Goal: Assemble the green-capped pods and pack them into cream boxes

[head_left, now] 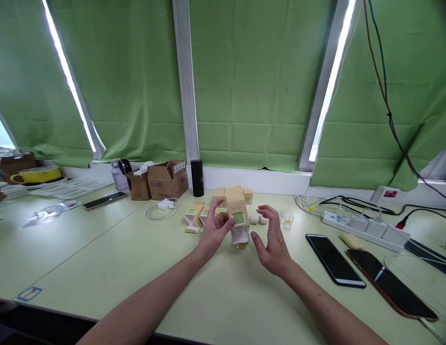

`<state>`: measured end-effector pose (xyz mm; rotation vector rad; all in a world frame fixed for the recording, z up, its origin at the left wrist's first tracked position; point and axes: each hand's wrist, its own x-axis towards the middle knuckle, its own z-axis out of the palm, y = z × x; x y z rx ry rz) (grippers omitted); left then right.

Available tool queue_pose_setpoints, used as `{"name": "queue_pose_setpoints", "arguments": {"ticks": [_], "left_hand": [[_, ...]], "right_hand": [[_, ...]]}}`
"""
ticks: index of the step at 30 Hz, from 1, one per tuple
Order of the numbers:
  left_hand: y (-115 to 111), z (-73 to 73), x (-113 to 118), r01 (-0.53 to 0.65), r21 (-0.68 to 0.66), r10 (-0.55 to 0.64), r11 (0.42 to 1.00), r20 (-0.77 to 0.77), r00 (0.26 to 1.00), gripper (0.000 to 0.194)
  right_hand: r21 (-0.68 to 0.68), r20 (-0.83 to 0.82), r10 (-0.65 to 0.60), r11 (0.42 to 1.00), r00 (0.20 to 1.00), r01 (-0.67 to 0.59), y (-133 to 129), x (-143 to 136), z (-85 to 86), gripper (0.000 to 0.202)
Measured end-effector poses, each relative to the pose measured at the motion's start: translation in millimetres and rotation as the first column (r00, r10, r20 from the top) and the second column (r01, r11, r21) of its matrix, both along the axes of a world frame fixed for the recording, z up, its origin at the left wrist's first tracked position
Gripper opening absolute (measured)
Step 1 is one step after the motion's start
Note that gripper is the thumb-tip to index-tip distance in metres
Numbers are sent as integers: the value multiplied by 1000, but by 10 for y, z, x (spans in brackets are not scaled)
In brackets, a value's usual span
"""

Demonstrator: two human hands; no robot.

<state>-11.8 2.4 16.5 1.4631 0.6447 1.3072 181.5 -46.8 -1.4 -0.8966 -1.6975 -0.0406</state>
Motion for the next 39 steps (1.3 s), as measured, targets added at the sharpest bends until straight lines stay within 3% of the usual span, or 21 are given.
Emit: {"name": "queue_pose_setpoints", "arguments": {"ticks": [6, 15, 21, 24, 27, 32, 39], "left_hand": [[-58, 63, 34, -37, -68, 33, 997, -51, 998, 79], [-89, 42, 37, -22, -59, 14, 998, -142, 990, 72], [-78, -2, 25, -49, 116, 66, 992, -144, 987, 61], [-86, -33, 5, -100, 278, 151, 955, -170, 974, 55], [-106, -60, -11, -73, 366, 163, 928, -223, 961, 50], [-125, -88, -6, -45, 368, 152, 929, -267, 952, 36], [-93, -123, 32, -79, 321, 156, 944, -220, 963, 33]], "right_hand": [[-134, -112, 162, 975, 980, -176, -16, 3, 14, 47], [-270, -280, 327, 876, 903, -401, -19, -3, 32, 36], [-264, -418, 328, 848, 847, -459, 66, 24, 10, 37], [-263, -489, 312, 838, 814, -479, 78, 31, 30, 36], [-264, -531, 307, 826, 790, -499, 74, 23, 48, 38], [-278, -549, 306, 811, 778, -515, 63, 2, 49, 37], [-280, -562, 320, 794, 763, -540, 77, 15, 35, 37]]}}
